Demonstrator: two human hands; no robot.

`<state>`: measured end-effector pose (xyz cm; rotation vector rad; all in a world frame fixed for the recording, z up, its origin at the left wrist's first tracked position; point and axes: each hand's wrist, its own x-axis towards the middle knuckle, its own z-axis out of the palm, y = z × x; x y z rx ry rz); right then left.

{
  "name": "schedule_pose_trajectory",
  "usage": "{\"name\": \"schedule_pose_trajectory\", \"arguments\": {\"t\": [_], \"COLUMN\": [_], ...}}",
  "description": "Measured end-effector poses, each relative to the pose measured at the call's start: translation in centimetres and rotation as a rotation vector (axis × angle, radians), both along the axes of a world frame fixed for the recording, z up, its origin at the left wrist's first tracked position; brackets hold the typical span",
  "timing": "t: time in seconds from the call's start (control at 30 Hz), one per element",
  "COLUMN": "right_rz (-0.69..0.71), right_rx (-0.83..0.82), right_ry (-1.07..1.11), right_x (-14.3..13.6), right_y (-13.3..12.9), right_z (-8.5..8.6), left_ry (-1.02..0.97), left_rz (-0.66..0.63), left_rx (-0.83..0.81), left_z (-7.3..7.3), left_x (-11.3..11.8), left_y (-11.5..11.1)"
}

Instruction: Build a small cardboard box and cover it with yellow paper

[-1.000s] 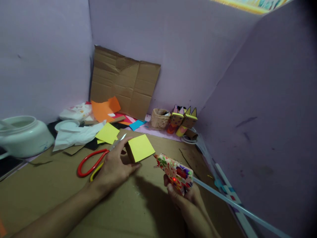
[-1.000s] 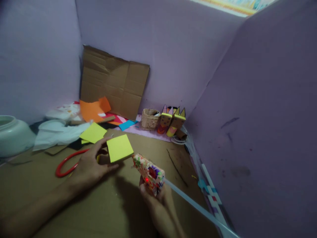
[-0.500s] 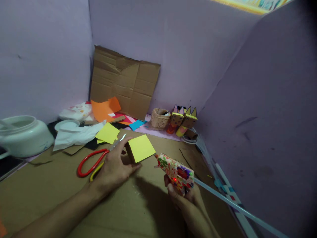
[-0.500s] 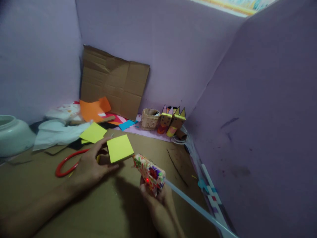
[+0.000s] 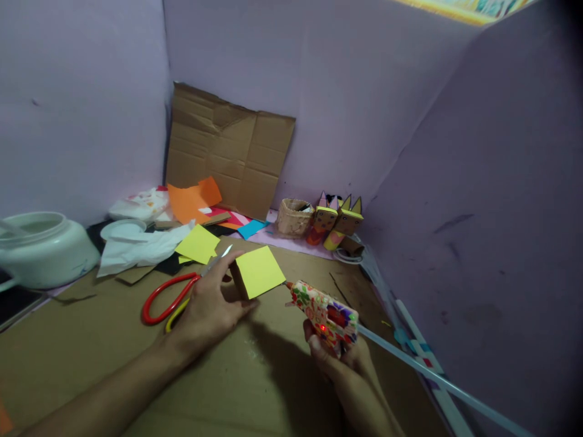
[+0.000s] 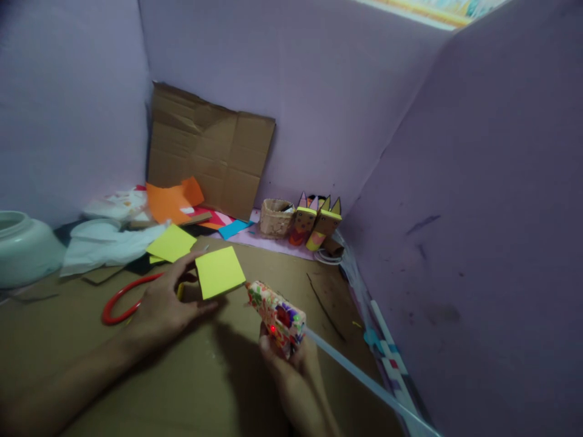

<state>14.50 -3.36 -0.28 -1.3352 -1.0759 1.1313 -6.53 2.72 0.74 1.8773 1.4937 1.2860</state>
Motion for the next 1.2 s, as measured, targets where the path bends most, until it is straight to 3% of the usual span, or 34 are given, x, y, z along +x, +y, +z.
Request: {"name": "schedule_pose_trajectory", "arguments": {"t": [0.2,0.37,0.47,0.6,0.7,0.87,1.03,1.1,1.2], "right_rz": [0.017,0.016,0.070,0.030,0.029,0.068,-0.095,-0.082,-0.010], "right_rx": [0.035,0.041,-0.018,-0.185,-0.264,-0.295,-0.165,-0.150,-0.105], "right_ry": [-0.088,-0.139,-0.045,0.160,0.213,-0.259,-1.226,-1.360,-1.323], "right_x": [0.1,0.2,0.3,0.6,0.8,1.5,2.2,2.3,2.2], "right_y": [0.2,0.3,0.7,2.3,4.0,5.7,5.4,5.1,4.5], "right_z": [0.2,0.8,0.6,-0.2,-0.7,-0.4,0.8,1.1,1.2], "left_ry": [-0.005,-0.102,-0.159,-0.228,-0.201,-0.032,0.027,0.045,0.085], "left_rz": [0.004,-0.025,-0.099,-0.255,-0.301,-0.290,-0.303,-0.296,-0.285], "left_rx": [0.000,-0.106,-0.213,-0.333,-0.373,-0.357,-0.357,-0.370,-0.374], "left_z": [0.0,0.5,0.6,0.0,-0.4,-0.3,-0.3,-0.4,-0.3], "left_x": [0.1,-0.1,-0.3,-0.5,-0.5,-0.5,-0.8,-0.8,-0.7], "left_y": [0.1,0.1,0.2,0.7,1.0,0.7,0.6,0.6,0.7]}}
